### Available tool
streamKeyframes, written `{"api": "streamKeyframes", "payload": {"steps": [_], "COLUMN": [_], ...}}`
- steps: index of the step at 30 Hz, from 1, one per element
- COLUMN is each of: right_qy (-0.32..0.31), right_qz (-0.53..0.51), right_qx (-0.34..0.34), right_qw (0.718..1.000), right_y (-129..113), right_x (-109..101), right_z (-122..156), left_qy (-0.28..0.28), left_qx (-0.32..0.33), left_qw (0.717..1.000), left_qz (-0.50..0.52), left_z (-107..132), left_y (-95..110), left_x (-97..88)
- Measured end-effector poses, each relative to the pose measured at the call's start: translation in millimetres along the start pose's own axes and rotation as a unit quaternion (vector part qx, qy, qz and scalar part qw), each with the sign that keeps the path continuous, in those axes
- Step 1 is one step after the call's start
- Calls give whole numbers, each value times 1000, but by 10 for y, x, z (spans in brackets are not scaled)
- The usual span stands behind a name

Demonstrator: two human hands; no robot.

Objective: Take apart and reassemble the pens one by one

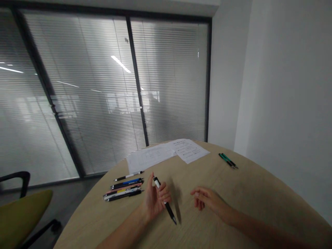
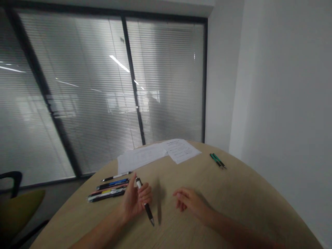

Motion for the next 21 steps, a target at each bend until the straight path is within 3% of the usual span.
{"api": "streamKeyframes", "payload": {"steps": [8, 21], "right_qy": [-6, -6], "right_qz": [11, 7], "right_qx": [6, 8], "right_qw": [1000, 1000], "right_y": [35, 1], "right_x": [-26, 4], "right_z": [-12, 0], "left_qy": [-15, 1], "left_qx": [39, 33], "left_qw": [999, 999], "left_qz": [18, 37], "left_z": [35, -18], "left_y": [75, 23], "left_x": [-26, -4]}}
Point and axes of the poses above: each hand's wrist, its own z-axis away from the middle knuckle, its own x-axis out of the palm, y = z × x, the point moved 3 cm from there along -z, towards the middle knuckle, and after that the axes turned 8 degrees about -z, right-handed, at the moved point
